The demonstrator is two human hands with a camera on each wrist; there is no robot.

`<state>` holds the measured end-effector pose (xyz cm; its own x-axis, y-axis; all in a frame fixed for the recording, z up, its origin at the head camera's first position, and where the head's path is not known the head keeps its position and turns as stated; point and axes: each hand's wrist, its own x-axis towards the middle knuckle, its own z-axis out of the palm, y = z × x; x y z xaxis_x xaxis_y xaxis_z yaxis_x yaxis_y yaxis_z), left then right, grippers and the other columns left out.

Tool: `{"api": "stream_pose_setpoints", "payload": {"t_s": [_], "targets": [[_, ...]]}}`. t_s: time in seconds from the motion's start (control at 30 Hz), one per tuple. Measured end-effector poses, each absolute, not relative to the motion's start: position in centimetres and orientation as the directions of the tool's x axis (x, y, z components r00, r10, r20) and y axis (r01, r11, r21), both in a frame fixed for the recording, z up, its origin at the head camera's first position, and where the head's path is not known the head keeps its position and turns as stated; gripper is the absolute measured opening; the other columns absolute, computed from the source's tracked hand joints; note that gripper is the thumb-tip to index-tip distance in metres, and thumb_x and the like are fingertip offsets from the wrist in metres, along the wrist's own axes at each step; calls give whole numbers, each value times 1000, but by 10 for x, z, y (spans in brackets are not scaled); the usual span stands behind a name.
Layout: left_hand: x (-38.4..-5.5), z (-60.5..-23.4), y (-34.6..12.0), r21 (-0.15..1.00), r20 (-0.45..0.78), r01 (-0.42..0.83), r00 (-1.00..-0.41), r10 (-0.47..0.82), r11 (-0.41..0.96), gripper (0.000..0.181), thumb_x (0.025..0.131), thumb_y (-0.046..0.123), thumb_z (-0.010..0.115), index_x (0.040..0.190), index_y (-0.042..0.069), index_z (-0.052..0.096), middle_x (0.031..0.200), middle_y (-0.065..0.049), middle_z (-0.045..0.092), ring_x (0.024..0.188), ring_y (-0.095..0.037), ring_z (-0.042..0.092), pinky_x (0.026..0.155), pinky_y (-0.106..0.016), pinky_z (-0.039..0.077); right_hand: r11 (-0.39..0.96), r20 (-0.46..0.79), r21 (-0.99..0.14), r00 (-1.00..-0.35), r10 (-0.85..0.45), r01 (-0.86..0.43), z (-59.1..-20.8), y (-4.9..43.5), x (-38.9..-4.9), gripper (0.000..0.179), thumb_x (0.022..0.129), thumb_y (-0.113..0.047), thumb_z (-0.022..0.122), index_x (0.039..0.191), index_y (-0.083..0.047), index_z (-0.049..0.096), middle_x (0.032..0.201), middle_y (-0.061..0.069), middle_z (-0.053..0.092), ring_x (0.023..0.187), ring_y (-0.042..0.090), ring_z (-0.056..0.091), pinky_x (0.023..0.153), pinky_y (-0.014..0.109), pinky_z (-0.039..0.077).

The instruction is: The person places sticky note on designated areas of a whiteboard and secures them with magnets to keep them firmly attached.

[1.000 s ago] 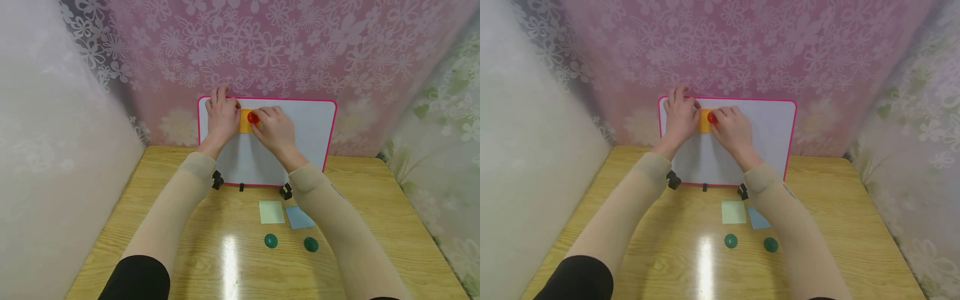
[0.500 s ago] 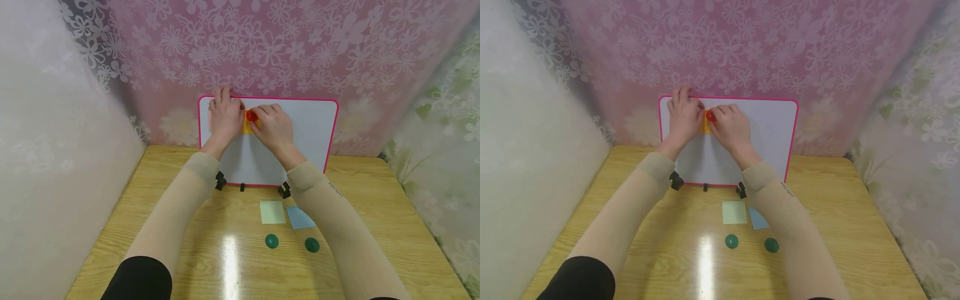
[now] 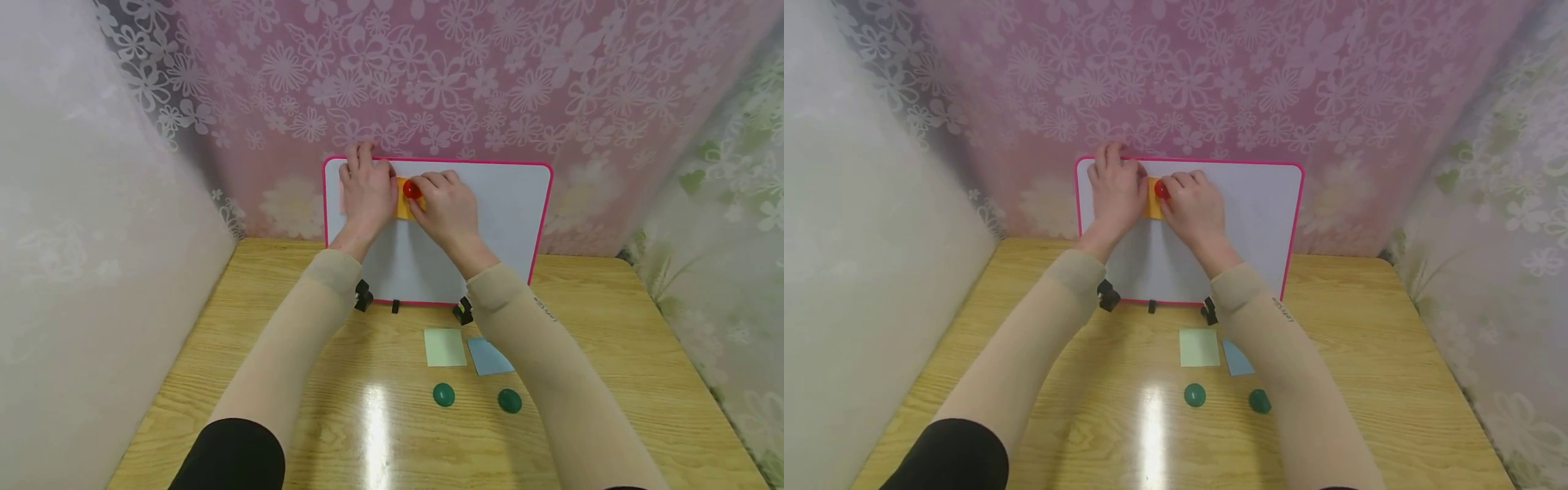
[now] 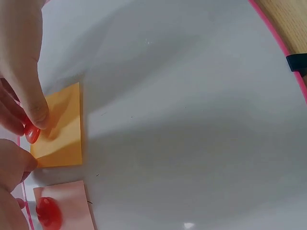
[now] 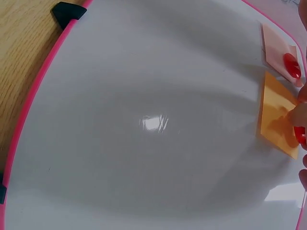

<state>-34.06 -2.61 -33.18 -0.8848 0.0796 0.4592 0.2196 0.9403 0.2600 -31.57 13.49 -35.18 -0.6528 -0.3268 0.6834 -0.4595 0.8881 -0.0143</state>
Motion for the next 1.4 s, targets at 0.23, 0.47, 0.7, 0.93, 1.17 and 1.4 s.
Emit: {"api": "stream_pose_setpoints", "payload": {"t_s": [0.23, 0.47, 0.7, 0.93, 1.17, 1.4], "targets": [[-340, -332, -26, 260, 473, 217, -878, 72, 941, 21, 106, 29, 63, 110, 13, 77, 161, -11, 38, 153, -32, 20, 116, -48, 30, 887, 689, -13, -647, -326, -461, -353, 136, -315, 32, 96, -25, 79, 120, -3, 79, 119, 13, 77, 109, 34, 66, 95, 44, 59], [-341, -334, -26, 272, 473, 207, -879, 57, 940, 20, 106, 28, 63, 109, 14, 77, 161, -11, 39, 153, -31, 20, 116, -48, 29, 886, 696, -21, -643, -319, -463, -354, 136, -317, 31, 96, -25, 79, 119, -4, 79, 119, 13, 77, 109, 35, 66, 94, 45, 59], [-341, -334, -26, 270, 457, 199, -888, 57, 942, 20, 106, 29, 63, 111, 14, 76, 162, -10, 38, 154, -31, 20, 118, -48, 29, 888, 702, -16, -638, -318, -460, -355, 135, -320, 30, 97, -24, 79, 119, -4, 79, 119, 12, 77, 109, 35, 66, 94, 45, 59], [-340, -334, -26, 267, 458, 204, -887, 62, 942, 21, 107, 30, 62, 113, 15, 76, 162, -9, 37, 153, -30, 19, 117, -47, 29, 888, 711, 1, -625, -324, -460, -353, 132, -320, 29, 98, -24, 78, 119, -5, 79, 119, 11, 78, 108, 34, 67, 92, 46, 60], [-340, -337, -27, 265, 468, 209, -882, 64, 941, 18, 106, 29, 65, 112, 15, 75, 162, -10, 37, 154, -31, 20, 116, -47, 31, 898, 686, 1, -653, -321, -440, -354, 132, -319, 30, 98, -24, 78, 120, -5, 79, 120, 12, 77, 110, 34, 66, 93, 45, 60], [-339, -337, -26, 269, 466, 210, -883, 64, 940, 19, 107, 30, 64, 118, 16, 72, 164, -9, 36, 155, -30, 19, 120, -48, 29, 902, 675, -1, -665, -319, -433, -353, 132, -318, 31, 97, -24, 79, 121, -5, 79, 121, 13, 76, 112, 34, 65, 94, 45, 59]]}}
